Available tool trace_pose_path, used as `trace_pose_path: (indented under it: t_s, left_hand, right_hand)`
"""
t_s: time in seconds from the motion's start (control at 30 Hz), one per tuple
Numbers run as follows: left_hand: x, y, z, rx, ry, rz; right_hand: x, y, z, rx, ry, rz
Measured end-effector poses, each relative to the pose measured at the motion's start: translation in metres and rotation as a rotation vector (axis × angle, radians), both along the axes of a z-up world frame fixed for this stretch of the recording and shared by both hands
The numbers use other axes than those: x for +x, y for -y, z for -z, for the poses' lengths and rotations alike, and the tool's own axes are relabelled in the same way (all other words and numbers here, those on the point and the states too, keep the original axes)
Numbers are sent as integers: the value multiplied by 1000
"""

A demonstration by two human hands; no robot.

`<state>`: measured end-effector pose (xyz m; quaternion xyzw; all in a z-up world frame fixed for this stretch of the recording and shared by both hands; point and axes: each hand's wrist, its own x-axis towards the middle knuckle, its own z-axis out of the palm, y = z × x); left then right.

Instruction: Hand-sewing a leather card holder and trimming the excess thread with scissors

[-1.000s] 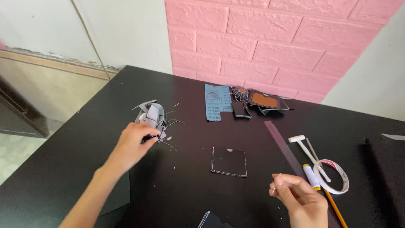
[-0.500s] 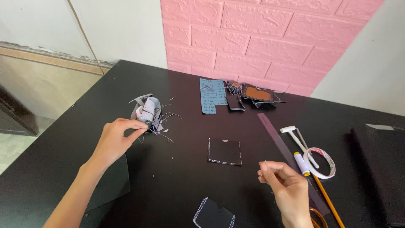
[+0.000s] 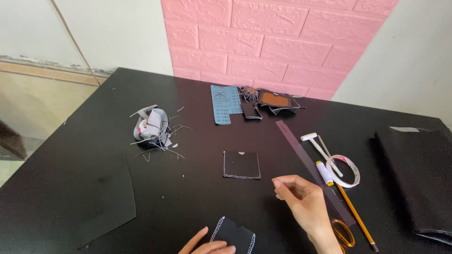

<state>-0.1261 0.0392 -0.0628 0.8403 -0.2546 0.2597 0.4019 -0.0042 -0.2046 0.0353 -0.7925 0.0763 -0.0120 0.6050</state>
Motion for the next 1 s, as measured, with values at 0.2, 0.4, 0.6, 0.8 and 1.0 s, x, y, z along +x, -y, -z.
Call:
trace_pose_path:
  t_s: [0.2, 0.4, 0.6, 0.8, 1.0]
  left_hand:
    - [64, -61, -30, 558, -491, 105]
    - [93, -122, -18, 733, -56, -171]
    - [148, -155, -64, 695, 135, -534]
    - [146, -120, -86, 238, -62, -66]
    - [127, -56, -64, 5, -34, -119]
  right_hand:
    - [3, 4, 9, -33, 43, -23]
    - [4, 2, 10, -105, 18, -28]
    - [4, 1, 16, -147, 34, -21]
    - [11, 10, 48, -216, 116, 37]
    - [14, 18, 79, -552, 360, -22]
